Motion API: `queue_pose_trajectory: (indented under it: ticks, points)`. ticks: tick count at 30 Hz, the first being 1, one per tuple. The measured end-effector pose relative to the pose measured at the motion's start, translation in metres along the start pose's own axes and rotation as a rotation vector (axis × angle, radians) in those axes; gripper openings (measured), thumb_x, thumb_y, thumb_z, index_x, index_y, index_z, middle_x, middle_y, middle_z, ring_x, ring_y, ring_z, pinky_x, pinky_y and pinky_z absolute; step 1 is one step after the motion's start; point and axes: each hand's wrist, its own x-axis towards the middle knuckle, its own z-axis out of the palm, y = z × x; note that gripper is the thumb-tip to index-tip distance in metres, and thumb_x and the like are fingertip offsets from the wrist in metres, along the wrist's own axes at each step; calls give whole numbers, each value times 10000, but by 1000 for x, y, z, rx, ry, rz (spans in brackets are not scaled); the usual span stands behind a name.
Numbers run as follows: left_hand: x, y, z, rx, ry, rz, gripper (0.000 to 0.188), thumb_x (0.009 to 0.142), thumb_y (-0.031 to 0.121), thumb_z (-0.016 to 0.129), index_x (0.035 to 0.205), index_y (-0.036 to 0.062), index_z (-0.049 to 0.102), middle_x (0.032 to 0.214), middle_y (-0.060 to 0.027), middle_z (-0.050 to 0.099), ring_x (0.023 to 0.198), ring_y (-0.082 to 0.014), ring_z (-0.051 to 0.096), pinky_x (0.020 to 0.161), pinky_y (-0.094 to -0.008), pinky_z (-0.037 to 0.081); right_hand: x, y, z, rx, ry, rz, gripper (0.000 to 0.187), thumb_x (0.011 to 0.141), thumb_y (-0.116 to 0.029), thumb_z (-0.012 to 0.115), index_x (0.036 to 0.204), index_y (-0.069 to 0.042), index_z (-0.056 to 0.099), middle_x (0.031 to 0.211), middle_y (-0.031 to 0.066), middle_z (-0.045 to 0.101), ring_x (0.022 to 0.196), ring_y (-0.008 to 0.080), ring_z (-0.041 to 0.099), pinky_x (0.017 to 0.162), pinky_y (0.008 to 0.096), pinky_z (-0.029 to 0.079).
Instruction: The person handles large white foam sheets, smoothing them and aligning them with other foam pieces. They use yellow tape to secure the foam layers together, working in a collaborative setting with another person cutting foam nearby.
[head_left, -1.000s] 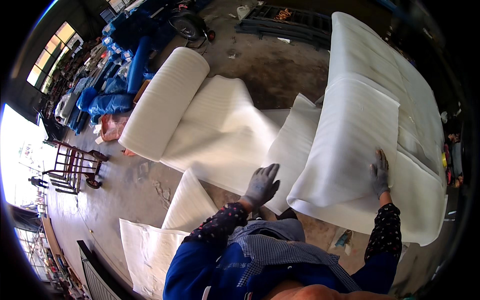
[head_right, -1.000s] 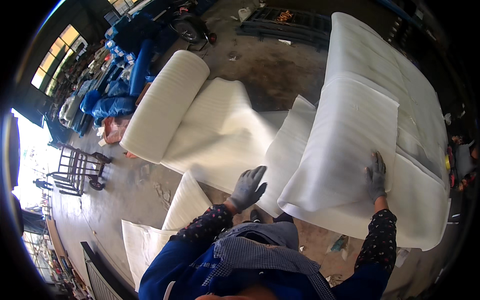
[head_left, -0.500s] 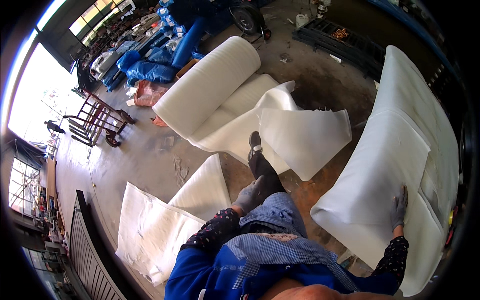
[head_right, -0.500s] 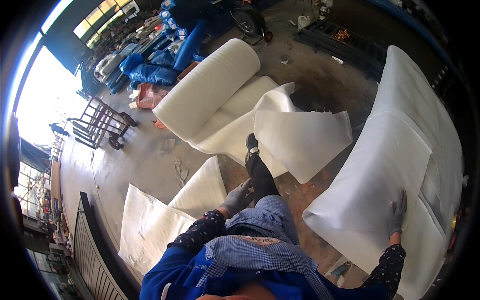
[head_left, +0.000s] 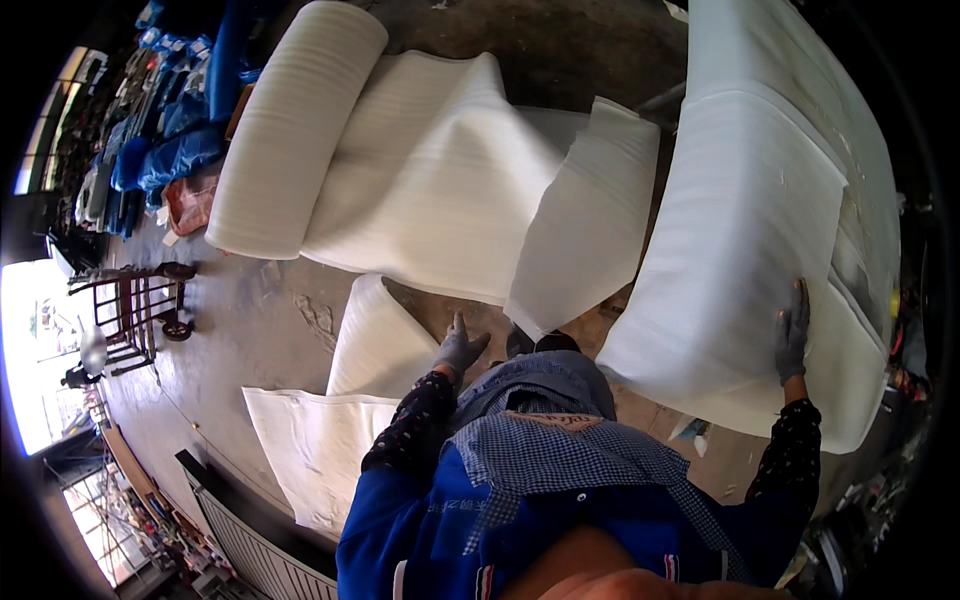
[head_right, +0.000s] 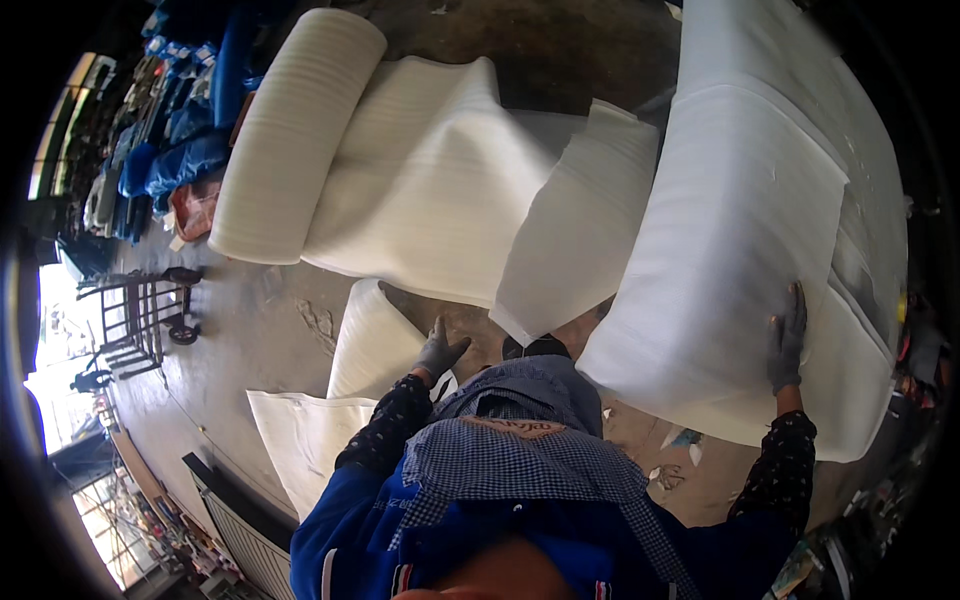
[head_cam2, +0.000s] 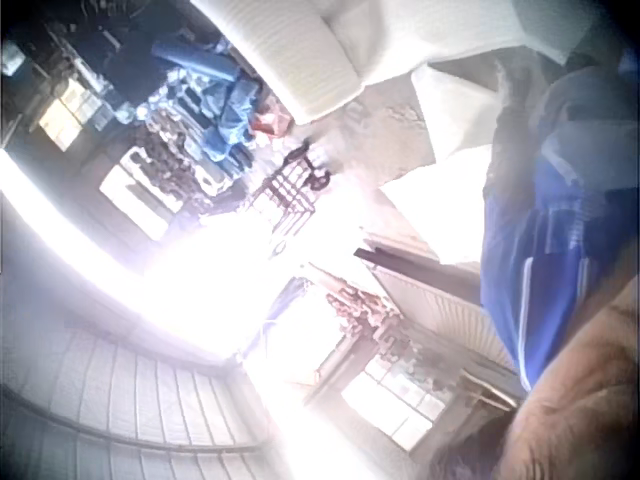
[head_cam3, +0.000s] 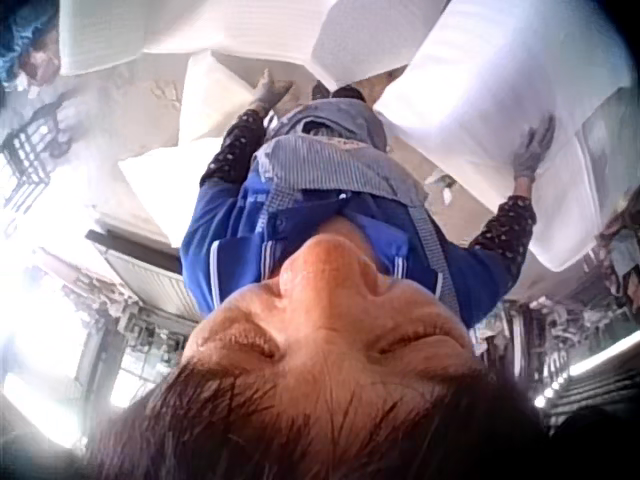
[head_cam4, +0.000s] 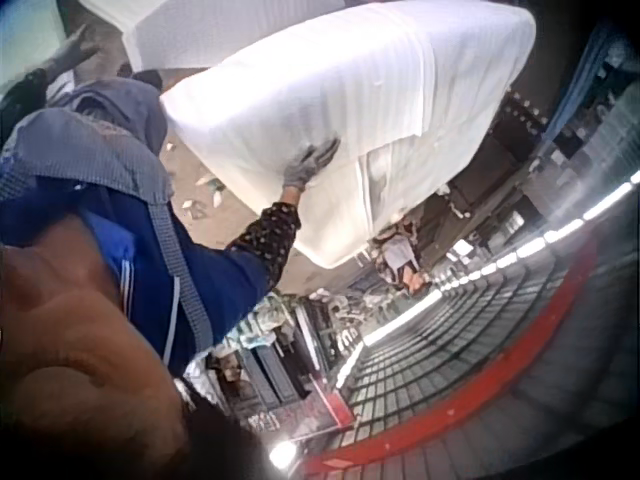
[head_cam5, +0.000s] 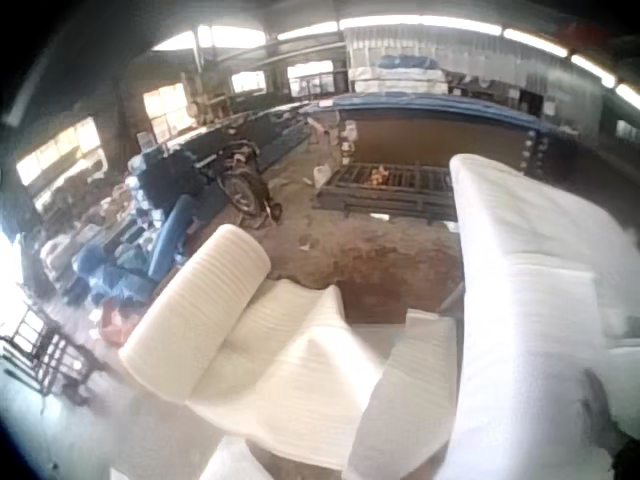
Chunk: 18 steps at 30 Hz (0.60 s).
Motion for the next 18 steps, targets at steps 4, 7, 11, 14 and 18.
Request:
queue_pose_trajectory:
  ticks: [4, 7, 11, 14, 18]
  points:
    - [92, 31, 27, -35, -134, -105, 1136, 706, 505, 752, 1469, -62, 130, 1453, -305, 317, 1321, -416, 391, 1067, -429, 375, -7, 2, 4, 13, -18, 26, 582, 984, -295, 394, 1487, -33, 262, 1530, 179, 268, 1422, 326, 242, 1157, 440, 172]
    - [156, 35, 73, -271, -253, -369, 1320, 600, 565, 827, 1472, -75, 71, 1486, -294, 268, 1359, -398, 347, 1084, -433, 358, -2, -7, 2, 33, -59, 93, 611, 984, -352, 381, 1495, -45, 248, 1528, 189, 265, 1420, 345, 239, 1156, 451, 173]
    - [224, 49, 134, -175, -282, -339, 982, 682, 416, 845, 1367, -99, 365, 1311, -210, 536, 1216, -283, 526, 1019, -371, 426, 7, -7, -4, -46, -92, 61, 601, 989, -338, 343, 1511, -77, 200, 1533, 196, 237, 1415, 376, 233, 1151, 463, 189]
    - [281, 11, 189, -233, -406, -279, 726, 754, 277, 805, 1296, -81, 482, 1216, -181, 612, 1128, -281, 588, 973, -368, 463, 12, -13, -10, -90, -117, 70, 594, 979, -319, 356, 1502, -76, 214, 1530, 202, 234, 1412, 382, 233, 1149, 477, 195]
    - [265, 112, 126, -915, -280, -138, 420, 794, 170, 738, 1143, -33, 619, 1062, -104, 659, 904, -238, 619, 816, -347, 492, 7, -9, -11, -116, -107, 106, 596, 943, -276, 420, 1472, -57, 259, 1515, 208, 254, 1394, 404, 252, 1148, 481, 208]
